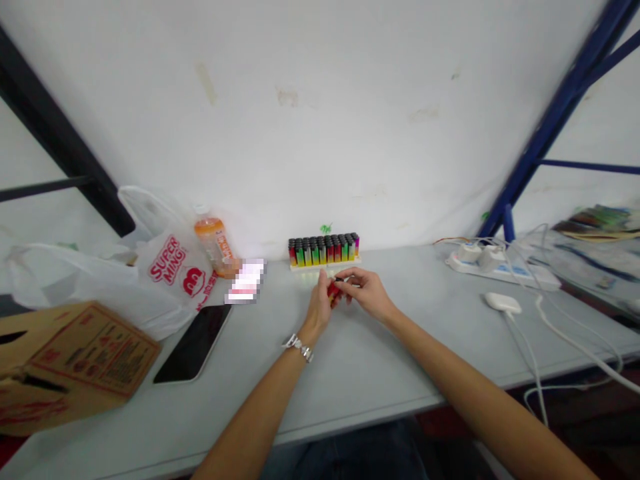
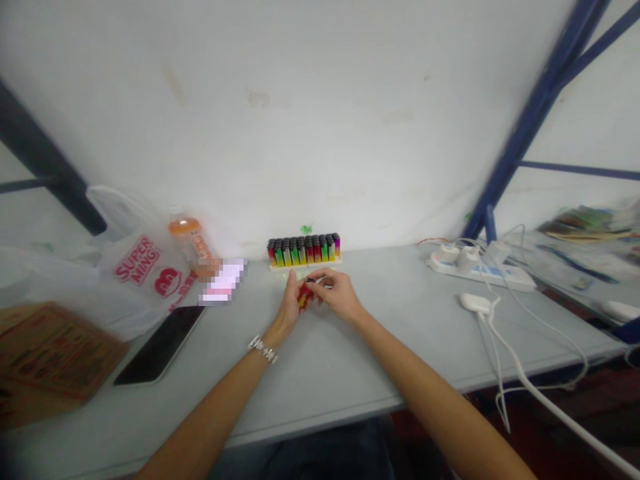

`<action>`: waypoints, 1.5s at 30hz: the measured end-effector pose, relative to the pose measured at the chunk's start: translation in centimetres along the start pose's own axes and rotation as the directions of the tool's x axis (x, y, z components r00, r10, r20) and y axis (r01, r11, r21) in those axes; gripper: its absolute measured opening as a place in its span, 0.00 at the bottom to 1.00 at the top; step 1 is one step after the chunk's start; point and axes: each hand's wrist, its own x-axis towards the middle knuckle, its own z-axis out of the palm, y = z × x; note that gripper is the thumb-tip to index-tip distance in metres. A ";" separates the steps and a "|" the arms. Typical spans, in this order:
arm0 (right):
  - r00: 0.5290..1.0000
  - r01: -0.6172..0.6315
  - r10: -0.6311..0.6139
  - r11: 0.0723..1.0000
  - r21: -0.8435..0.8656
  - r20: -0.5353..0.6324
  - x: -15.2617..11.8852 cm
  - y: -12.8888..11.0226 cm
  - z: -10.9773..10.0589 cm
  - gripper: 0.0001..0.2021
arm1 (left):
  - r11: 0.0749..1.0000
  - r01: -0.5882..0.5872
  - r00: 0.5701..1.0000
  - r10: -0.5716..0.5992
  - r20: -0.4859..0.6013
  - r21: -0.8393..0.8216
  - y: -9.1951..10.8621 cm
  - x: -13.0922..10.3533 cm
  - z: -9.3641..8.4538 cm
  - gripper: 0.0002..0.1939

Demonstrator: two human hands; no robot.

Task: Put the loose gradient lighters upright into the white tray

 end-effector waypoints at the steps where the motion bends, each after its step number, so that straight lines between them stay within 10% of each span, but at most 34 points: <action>1: 1.000 0.014 -0.014 1.000 0.008 -0.012 0.2 -0.1 -0.6 0.18 | 0.998 -0.039 0.999 0.039 -0.016 0.048 -0.2 0.1 0.0 0.37; 7: 0.969 0.116 -0.170 0.953 -0.281 -0.179 4.3 -0.7 -6.8 0.14 | 0.949 -0.105 0.973 0.159 -0.164 0.297 -0.9 0.7 -0.3 0.26; 12: 0.968 0.125 -0.228 0.798 -0.589 -0.102 9.0 -0.5 -10.4 0.07 | 0.935 -0.137 0.976 0.183 -0.116 0.327 -0.8 0.5 -0.3 0.21; 25: 0.995 0.092 -0.088 0.720 -0.688 0.042 12.7 0.7 -9.9 0.07 | 0.917 -0.154 0.980 0.189 -0.061 0.368 -1.2 0.5 -0.2 0.26; 36: 0.962 0.117 -0.273 0.379 -0.918 0.009 9.3 3.5 -9.4 0.21 | 0.888 -0.197 0.972 0.233 -0.035 0.416 -0.7 0.1 -0.2 0.29; 40: 0.959 0.193 -0.262 0.336 -0.922 0.106 8.3 3.7 -9.5 0.29 | 0.757 -0.299 0.942 0.333 0.051 0.581 -0.4 -0.2 -0.2 0.19; 45: 0.947 0.202 -0.314 0.393 -0.897 0.076 7.3 4.2 -9.3 0.41 | 0.330 -0.301 0.900 0.407 0.153 0.895 0.4 -0.1 -1.0 0.14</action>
